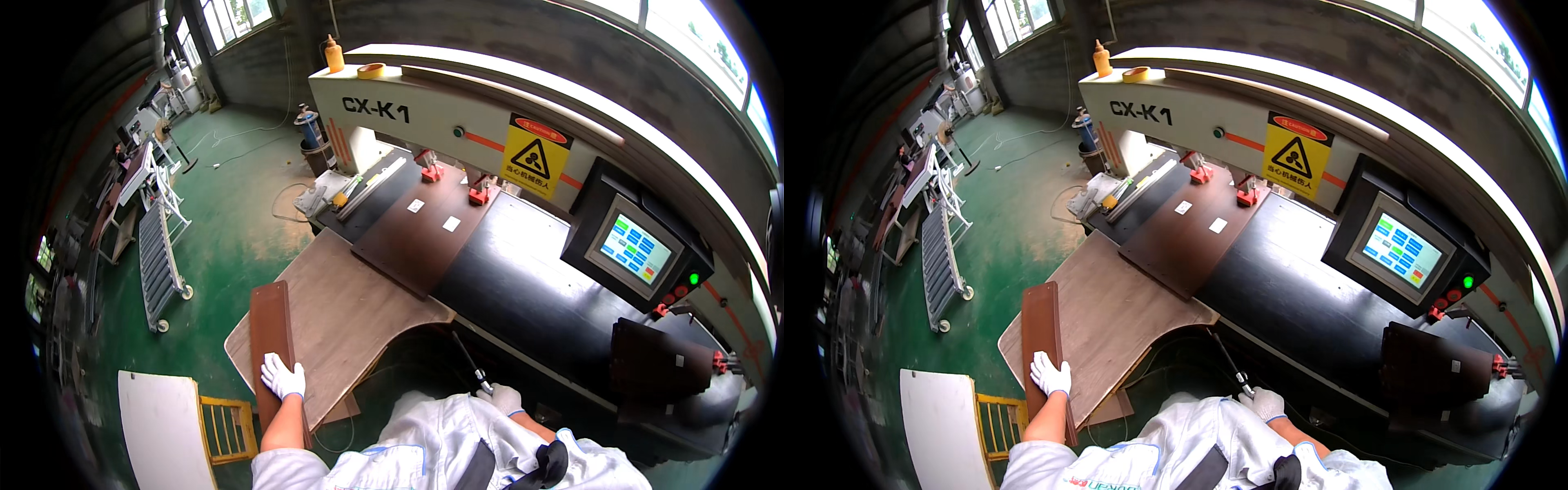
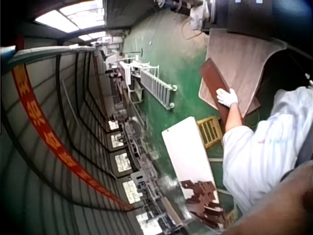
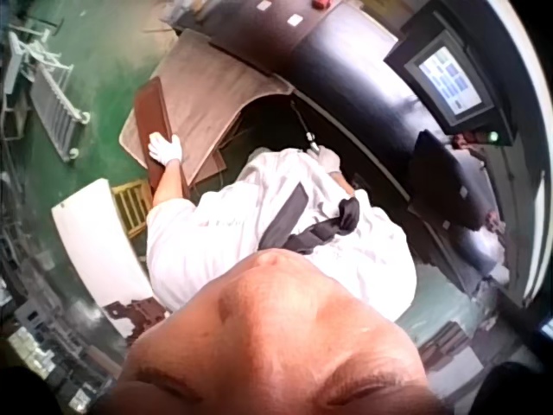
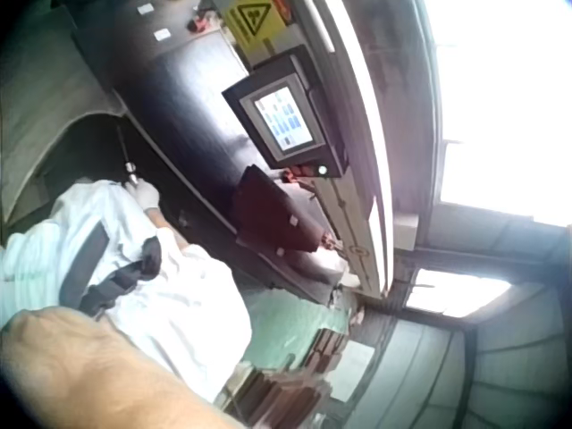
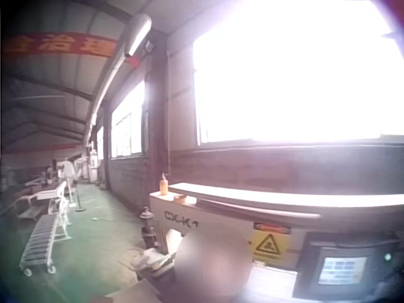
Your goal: The person picks up wooden panels from a table, places them on a machine surface, and uses a pneumatic air gun to blow dust off the panels before stacking them on a different pile.
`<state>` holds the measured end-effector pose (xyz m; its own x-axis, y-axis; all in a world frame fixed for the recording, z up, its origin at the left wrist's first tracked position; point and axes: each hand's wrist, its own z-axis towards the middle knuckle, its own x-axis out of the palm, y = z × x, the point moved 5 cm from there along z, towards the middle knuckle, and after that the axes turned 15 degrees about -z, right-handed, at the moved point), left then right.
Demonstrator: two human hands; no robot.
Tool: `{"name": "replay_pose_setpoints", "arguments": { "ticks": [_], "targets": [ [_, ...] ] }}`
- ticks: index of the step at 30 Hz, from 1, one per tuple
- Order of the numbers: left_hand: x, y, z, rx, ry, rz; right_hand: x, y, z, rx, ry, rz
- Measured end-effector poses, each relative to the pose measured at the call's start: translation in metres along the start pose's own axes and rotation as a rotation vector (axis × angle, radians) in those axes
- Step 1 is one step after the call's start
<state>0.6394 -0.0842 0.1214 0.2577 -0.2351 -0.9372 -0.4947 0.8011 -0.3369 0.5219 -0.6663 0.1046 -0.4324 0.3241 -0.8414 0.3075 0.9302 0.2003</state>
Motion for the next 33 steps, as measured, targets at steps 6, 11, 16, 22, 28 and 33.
{"name": "replay_pose_setpoints", "arguments": {
  "ticks": [6,11,16,22,28,33],
  "targets": [
    [0.053,-0.076,0.062,0.163,0.017,-0.117,-0.019,-0.048,-0.002,0.398,-0.146,0.317],
    [0.112,-0.209,0.104,0.413,0.203,-0.28,-0.02,-0.035,-0.006,0.193,-0.049,0.176],
    [0.13,-0.337,0.136,0.575,0.407,-0.224,0.029,-0.023,0.01,0.123,0.187,-0.078],
    [0.126,-0.409,0.151,0.431,0.719,0.112,0.042,-0.001,-0.002,0.449,0.102,0.354],
    [0.135,-0.436,0.174,0.399,0.751,0.079,0.027,0.022,-0.012,0.487,0.1,0.345],
    [0.143,-0.438,0.177,0.411,0.753,0.048,-0.009,0.042,0.016,0.32,0.187,0.061]
  ]
}}
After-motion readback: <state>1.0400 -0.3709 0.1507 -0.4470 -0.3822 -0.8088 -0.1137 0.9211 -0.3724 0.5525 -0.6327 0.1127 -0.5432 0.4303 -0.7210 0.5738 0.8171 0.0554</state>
